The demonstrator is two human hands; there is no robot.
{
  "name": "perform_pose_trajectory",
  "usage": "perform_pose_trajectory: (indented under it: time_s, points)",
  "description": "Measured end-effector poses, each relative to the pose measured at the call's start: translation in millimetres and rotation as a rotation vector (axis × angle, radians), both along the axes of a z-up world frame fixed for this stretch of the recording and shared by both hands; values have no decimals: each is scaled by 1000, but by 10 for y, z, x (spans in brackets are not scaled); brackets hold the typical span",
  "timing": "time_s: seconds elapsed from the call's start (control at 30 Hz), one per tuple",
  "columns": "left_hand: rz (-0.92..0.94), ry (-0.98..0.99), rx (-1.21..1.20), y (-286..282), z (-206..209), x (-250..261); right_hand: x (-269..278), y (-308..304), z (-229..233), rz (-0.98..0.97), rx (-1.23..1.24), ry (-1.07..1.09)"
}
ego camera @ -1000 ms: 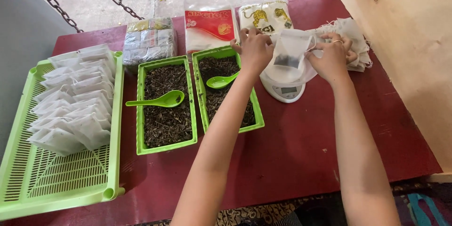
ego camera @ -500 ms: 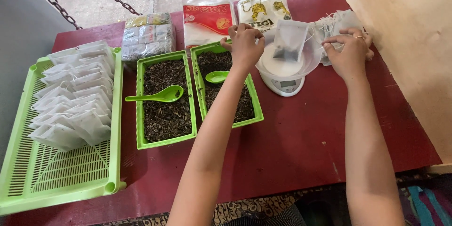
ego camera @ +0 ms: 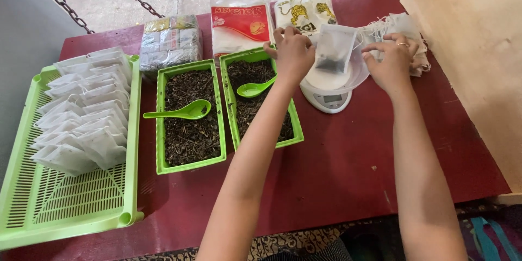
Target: Filling tea filter bags with loose tea leaves using a spoon and weighing them on a digital scale for consistency.
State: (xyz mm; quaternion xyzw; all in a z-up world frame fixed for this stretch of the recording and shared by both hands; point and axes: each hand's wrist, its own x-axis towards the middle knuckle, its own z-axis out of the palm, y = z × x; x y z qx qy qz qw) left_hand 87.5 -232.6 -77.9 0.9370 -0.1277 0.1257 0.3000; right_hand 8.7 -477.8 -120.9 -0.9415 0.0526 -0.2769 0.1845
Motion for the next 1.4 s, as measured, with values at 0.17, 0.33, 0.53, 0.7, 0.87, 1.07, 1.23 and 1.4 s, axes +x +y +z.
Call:
perform_pose_trajectory:
  time_s: [0.17,0.33,0.53,0.7,0.87,1.07,1.23,1.4]
  points:
    - [3,41,89,-166,-95,21,66,231,22,-21,-66,16]
    - [25,6,217,-320,-252,91,181,342,9,-65,-67,96]
    - [41,-21,247,-399,-253,61,286,336,-52,-128,-78,199]
    - [40,-22,130,-356,-183,44,313,268,-110,-80,-102,128]
    - [42,-31,109,-282,-123,57,242,369,50,-90,-87,106]
    - [34,-38,45,-13,92,-65,176,519,254,-55,-77,8]
    - [51,-45,-24,319,227,-193,164,768,379,-9,-82,-27]
    - [88,-48,2,766,252,-211,249,1127,421,75,-95,-74]
